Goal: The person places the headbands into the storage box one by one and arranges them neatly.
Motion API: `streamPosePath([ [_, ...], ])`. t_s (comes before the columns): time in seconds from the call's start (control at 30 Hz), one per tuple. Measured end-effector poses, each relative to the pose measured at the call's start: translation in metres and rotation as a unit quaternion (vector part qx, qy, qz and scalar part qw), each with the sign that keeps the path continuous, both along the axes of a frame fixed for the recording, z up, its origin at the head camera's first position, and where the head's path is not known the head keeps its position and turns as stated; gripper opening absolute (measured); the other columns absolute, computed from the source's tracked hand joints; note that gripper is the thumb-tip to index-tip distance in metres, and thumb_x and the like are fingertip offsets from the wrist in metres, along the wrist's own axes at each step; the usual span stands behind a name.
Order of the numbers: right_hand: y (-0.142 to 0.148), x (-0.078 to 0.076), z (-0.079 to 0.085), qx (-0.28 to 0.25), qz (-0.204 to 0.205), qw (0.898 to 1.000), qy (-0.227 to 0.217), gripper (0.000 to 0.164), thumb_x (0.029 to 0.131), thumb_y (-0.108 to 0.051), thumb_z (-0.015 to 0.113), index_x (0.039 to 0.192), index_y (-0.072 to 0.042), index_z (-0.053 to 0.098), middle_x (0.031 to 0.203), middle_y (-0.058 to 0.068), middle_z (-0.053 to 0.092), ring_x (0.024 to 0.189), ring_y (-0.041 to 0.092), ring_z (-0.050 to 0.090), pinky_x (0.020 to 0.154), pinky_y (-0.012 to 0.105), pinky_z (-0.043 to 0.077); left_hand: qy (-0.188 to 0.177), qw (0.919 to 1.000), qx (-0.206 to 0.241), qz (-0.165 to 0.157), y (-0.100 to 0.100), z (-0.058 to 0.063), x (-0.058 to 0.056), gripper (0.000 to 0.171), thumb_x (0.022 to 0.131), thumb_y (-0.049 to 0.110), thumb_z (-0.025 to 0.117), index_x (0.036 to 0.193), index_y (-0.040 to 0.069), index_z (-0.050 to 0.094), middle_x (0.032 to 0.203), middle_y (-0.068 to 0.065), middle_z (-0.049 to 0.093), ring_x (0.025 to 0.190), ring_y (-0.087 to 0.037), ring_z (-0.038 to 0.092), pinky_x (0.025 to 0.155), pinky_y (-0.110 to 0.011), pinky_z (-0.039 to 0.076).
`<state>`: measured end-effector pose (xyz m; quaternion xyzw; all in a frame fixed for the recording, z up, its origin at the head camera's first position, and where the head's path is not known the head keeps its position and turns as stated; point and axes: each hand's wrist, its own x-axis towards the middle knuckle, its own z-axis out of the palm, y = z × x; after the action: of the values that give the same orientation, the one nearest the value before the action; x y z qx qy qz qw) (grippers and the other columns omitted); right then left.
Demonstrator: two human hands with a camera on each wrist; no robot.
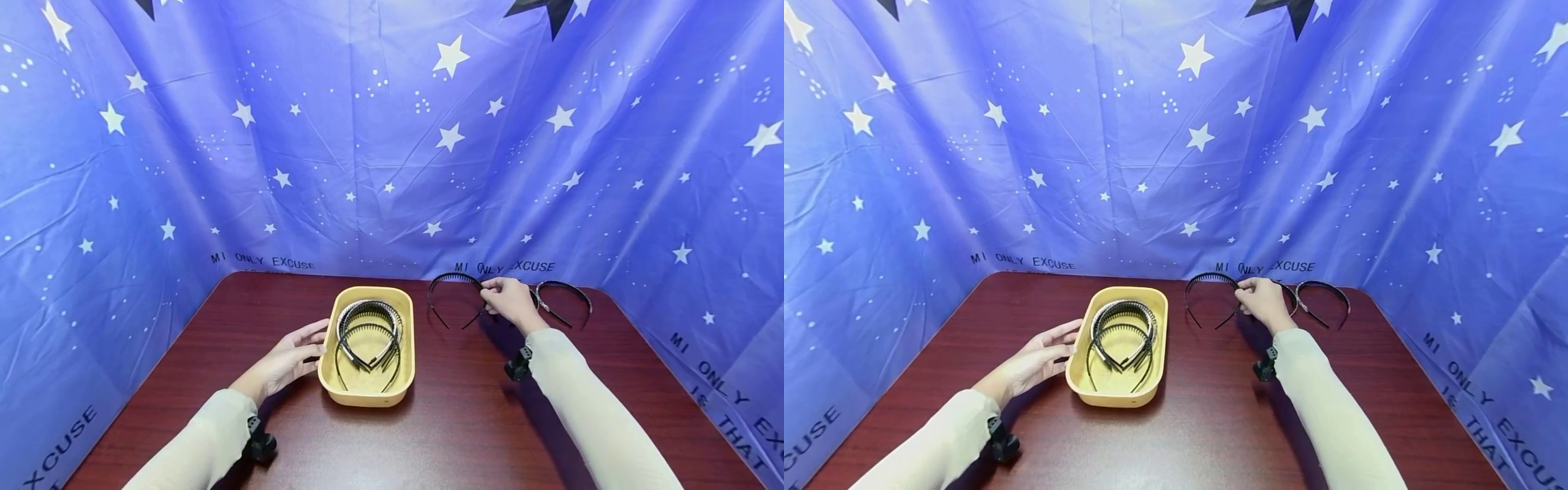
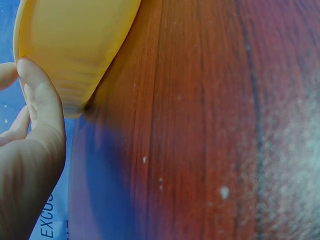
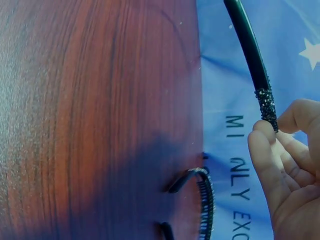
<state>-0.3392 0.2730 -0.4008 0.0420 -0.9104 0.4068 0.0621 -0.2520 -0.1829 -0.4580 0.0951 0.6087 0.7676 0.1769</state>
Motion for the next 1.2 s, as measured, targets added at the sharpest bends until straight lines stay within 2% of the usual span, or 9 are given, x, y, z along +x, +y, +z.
streamPosePath([
  [0.27,-0.008,0.006,0.010,0.008,0.017,0.999,0.028,0.034,0.094,-0.015,0.058,0.122,0.002,0.067,0.094,0.016,0.073,0.070,0.021,0.072,0.069,0.041,0.061,0.001,1.0000,-0.003,-0.002,0.001,0.002,0.000,0.070,0.095,-0.006,0.055,0.157,0.001,0.024,0.144,-0.024,0.043,0.108,-0.019,0.061,0.091,-0.038,0.054],
  [0.5,-0.019,0.011,0.016,-0.006,0.033,0.998,0.054,0.031,0.093,-0.012,0.061,0.119,0.000,0.070,0.086,0.011,0.074,0.064,0.017,0.070,0.064,0.037,0.060,0.000,1.0000,-0.004,0.000,0.000,0.002,0.001,0.070,0.095,-0.006,0.055,0.157,0.001,0.024,0.143,-0.023,0.044,0.108,-0.018,0.062,0.090,-0.037,0.054],
  [0.73,-0.030,0.017,0.022,-0.027,0.050,0.997,0.053,0.030,0.093,-0.010,0.060,0.120,0.001,0.069,0.084,0.008,0.073,0.066,0.021,0.071,0.067,0.043,0.060,0.005,1.0000,-0.001,-0.004,-0.001,0.002,0.001,0.071,0.095,-0.005,0.055,0.157,-0.002,0.022,0.143,-0.026,0.041,0.107,-0.017,0.062,0.090,-0.036,0.054],
  [1.03,-0.051,0.024,0.026,-0.034,0.068,0.995,0.058,0.028,0.093,-0.012,0.062,0.118,-0.003,0.070,0.085,0.006,0.073,0.066,0.021,0.071,0.063,0.031,0.060,0.000,1.0000,0.002,0.001,0.000,0.002,0.001,0.071,0.094,-0.007,0.056,0.157,0.000,0.024,0.143,-0.023,0.043,0.108,-0.019,0.062,0.091,-0.038,0.054],
  [1.2,-0.064,0.028,0.027,-0.039,0.084,0.994,0.059,0.028,0.092,-0.012,0.061,0.118,-0.005,0.071,0.084,0.007,0.072,0.065,0.020,0.071,0.062,0.030,0.059,0.000,1.0000,0.003,0.003,0.000,0.002,0.001,0.071,0.094,-0.006,0.056,0.157,0.000,0.024,0.143,-0.023,0.043,0.108,-0.018,0.061,0.091,-0.038,0.054],
])
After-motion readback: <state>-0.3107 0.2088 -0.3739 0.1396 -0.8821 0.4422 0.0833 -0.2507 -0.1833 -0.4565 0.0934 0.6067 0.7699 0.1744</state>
